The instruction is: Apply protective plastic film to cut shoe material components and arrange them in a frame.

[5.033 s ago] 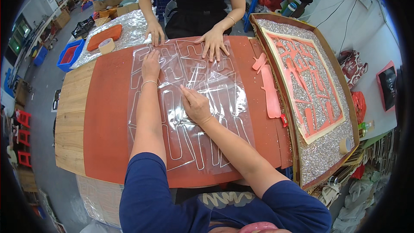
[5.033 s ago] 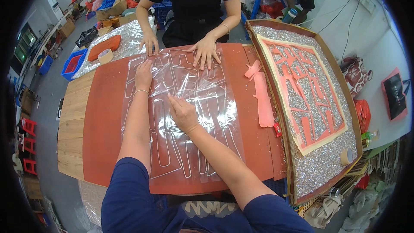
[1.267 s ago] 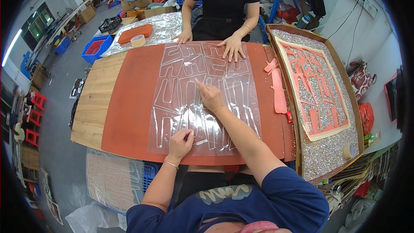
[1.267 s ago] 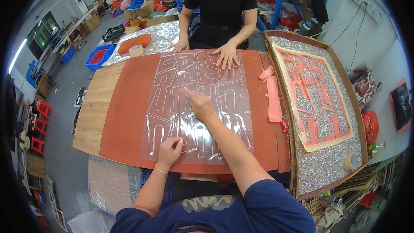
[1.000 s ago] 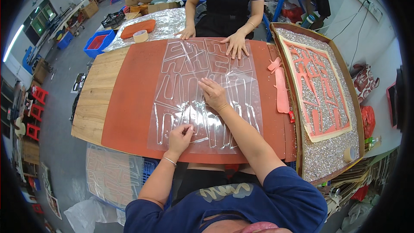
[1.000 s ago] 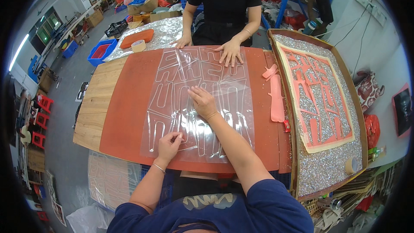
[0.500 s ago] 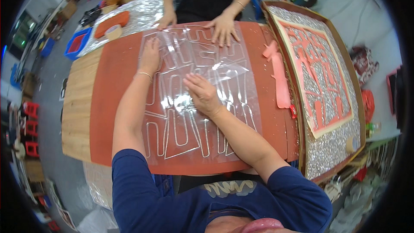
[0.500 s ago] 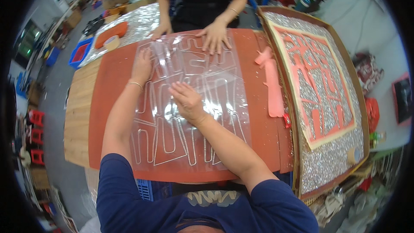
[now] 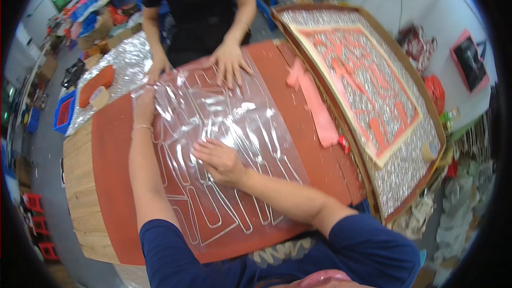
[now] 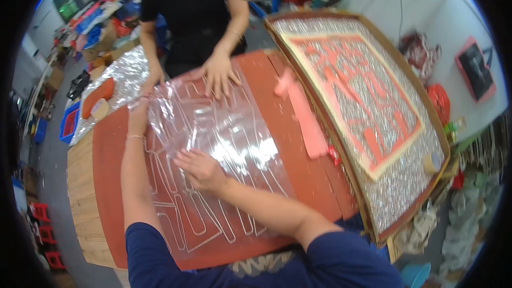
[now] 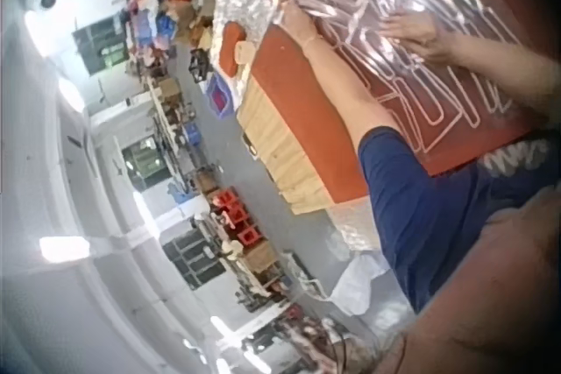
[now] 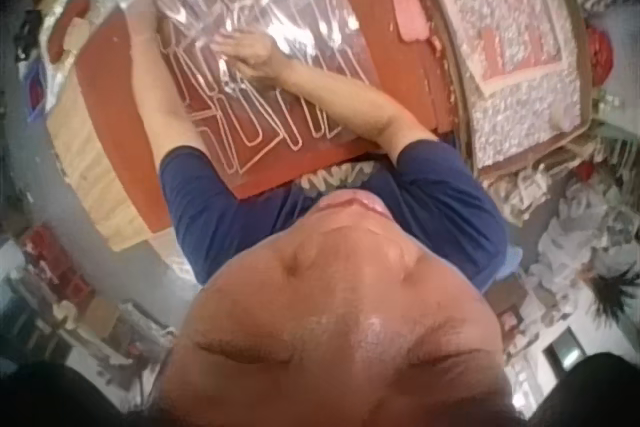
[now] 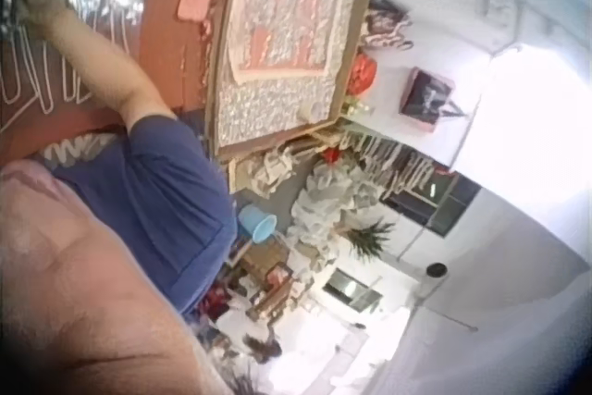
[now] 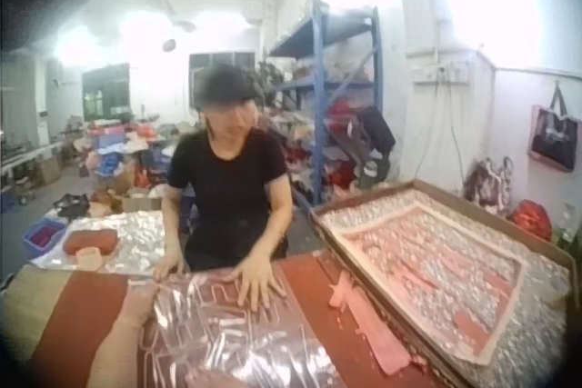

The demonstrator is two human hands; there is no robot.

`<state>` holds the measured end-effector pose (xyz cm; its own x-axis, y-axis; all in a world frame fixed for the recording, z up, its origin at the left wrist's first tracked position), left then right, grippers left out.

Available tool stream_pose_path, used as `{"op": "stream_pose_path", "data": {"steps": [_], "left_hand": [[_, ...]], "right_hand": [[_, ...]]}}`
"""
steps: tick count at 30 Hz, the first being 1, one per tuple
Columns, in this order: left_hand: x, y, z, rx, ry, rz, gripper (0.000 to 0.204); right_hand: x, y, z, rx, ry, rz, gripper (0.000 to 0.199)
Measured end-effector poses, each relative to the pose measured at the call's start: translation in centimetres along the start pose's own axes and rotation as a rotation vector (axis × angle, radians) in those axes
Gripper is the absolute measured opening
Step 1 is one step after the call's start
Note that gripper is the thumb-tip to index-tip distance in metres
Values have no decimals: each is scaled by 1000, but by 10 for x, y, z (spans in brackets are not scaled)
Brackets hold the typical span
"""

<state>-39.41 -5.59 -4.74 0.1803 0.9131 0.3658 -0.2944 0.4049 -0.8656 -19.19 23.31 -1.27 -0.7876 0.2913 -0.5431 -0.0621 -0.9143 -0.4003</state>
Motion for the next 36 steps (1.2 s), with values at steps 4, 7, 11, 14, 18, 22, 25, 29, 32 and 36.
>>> {"op": "stream_pose_path", "data": {"steps": [4,7,11,14,18,22,25,29,32,36], "left_hand": [[-2,1,-9,122,200,144,32],[-3,1,-9,118,151,185,39],[-5,-1,-1,182,122,109,45],[-4,-5,3,147,233,322,40],[3,-2,2,126,209,379,32],[9,-2,-9,73,-93,-153,29],[22,-15,-21,240,-33,312,25],[16,-19,-13,-22,-134,404,27],[3,-15,-6,-35,-71,305,31],[-9,-8,2,49,232,471,23]], "right_hand": [[-5,-2,2,3,-6,21,33],[-9,-1,3,-4,4,-1,30],[-11,-2,4,19,-3,70,25],[-11,-2,4,-7,9,54,26],[-8,-4,1,-13,12,38,26],[1,1,-7,-55,47,42,37],[11,7,-16,-176,376,300,22],[14,12,-17,-94,273,176,24],[7,11,-11,5,66,70,24],[0,5,-1,6,49,89,25]]}}
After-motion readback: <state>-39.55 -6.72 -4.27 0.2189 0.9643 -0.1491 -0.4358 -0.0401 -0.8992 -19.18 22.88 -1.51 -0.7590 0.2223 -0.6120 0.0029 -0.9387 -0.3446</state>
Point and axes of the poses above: each hand's wrist, its own z-axis towards the middle knuckle, its own y-axis out of the palm, x = y × z, the point moved 2 cm from there along z, towards the middle knuckle, and after that the axes turned 2 degrees about -z, right-handed, at the moved point
